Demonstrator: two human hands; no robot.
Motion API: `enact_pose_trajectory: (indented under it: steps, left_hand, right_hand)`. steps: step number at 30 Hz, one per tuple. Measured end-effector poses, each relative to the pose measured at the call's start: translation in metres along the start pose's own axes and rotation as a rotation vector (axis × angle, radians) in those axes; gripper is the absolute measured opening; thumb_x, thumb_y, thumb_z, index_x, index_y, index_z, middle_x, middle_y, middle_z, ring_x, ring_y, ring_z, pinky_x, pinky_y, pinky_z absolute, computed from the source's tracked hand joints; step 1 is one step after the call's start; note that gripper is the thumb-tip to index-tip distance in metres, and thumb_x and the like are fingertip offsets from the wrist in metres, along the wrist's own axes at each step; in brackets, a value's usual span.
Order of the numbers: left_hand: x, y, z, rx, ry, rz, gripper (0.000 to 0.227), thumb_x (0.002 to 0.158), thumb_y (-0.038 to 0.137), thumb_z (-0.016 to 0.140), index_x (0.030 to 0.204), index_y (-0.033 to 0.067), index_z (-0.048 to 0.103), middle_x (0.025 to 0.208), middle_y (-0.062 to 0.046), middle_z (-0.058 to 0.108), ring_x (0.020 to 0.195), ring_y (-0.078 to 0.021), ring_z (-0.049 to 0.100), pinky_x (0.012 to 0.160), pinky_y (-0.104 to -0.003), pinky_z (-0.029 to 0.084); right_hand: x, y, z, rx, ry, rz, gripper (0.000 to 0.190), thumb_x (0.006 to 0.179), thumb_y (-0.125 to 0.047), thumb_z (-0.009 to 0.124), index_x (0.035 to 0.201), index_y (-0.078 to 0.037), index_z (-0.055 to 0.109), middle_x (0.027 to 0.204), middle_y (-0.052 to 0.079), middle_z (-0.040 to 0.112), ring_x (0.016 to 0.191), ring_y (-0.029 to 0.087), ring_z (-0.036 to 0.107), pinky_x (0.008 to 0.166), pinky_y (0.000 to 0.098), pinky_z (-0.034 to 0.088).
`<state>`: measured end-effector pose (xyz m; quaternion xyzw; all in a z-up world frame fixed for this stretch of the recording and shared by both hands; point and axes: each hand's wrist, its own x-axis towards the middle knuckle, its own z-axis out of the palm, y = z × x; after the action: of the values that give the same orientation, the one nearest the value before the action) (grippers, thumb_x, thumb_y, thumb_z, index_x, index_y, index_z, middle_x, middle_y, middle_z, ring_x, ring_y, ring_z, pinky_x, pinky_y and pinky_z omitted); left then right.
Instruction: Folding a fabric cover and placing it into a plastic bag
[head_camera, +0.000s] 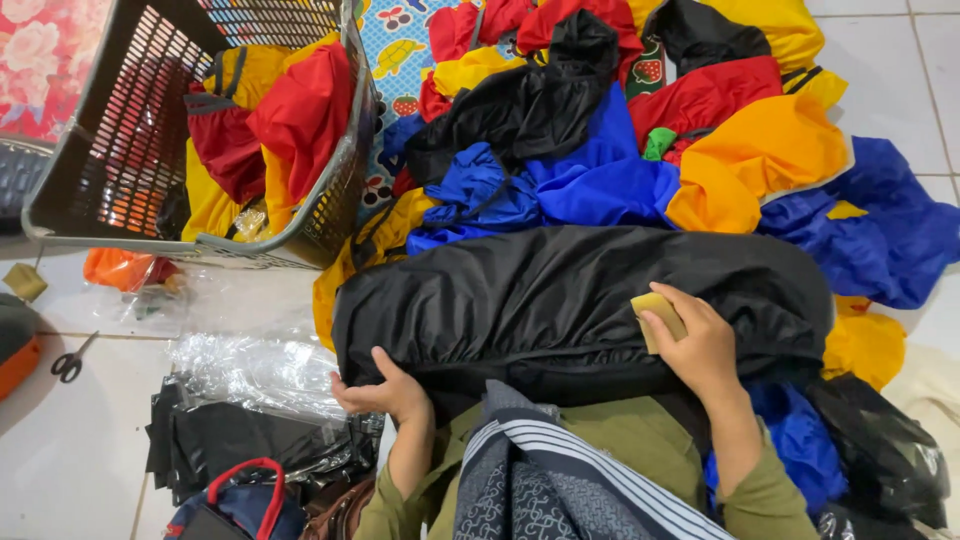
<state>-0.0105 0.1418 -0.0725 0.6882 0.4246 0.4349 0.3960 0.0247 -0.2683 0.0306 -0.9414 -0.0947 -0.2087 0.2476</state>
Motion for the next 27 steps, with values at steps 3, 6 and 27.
enact_pose_trajectory:
  steps: [3, 6, 27]
  left_hand:
    - [-0.006, 0.058, -0.006, -0.112, 0.041, -0.603, 0.093, 0.093, 0.05, 0.082, 0.15, 0.0059, 0.022, 0.154, -0.033, 0.009, 0.148, -0.0471, 0.016, 0.126, -0.053, 0.016]
    - [-0.008, 0.065, -0.015, -0.254, 0.074, -0.655, 0.098, 0.096, 0.044, 0.085, 0.153, 0.0091, 0.013, 0.151, -0.037, 0.012, 0.147, -0.0493, 0.026, 0.125, -0.053, 0.026]
    - [0.098, -0.008, -0.053, -0.605, -0.068, -0.669, 0.067, 0.095, 0.032, 0.071, 0.155, 0.0199, 0.043, 0.16, -0.02, 0.025, 0.136, -0.045, 0.036, 0.113, -0.067, 0.033]
  right_hand:
    - [-0.009, 0.002, 0.011, -0.037, 0.088, -0.018, 0.04, 0.095, -0.034, 0.074, 0.133, -0.021, 0.072, 0.103, 0.002, 0.074, 0.095, 0.022, 0.072, 0.082, 0.0321, 0.059]
    - [-0.008, 0.0, 0.009, -0.007, 0.115, -0.015, 0.039, 0.096, -0.034, 0.074, 0.132, -0.019, 0.073, 0.102, 0.003, 0.075, 0.093, 0.023, 0.072, 0.079, 0.0324, 0.059]
    - [0.0, -0.008, 0.001, -0.025, 0.1, -0.062, 0.036, 0.098, -0.033, 0.074, 0.126, -0.01, 0.074, 0.086, 0.008, 0.071, 0.08, 0.026, 0.071, 0.068, 0.0338, 0.058]
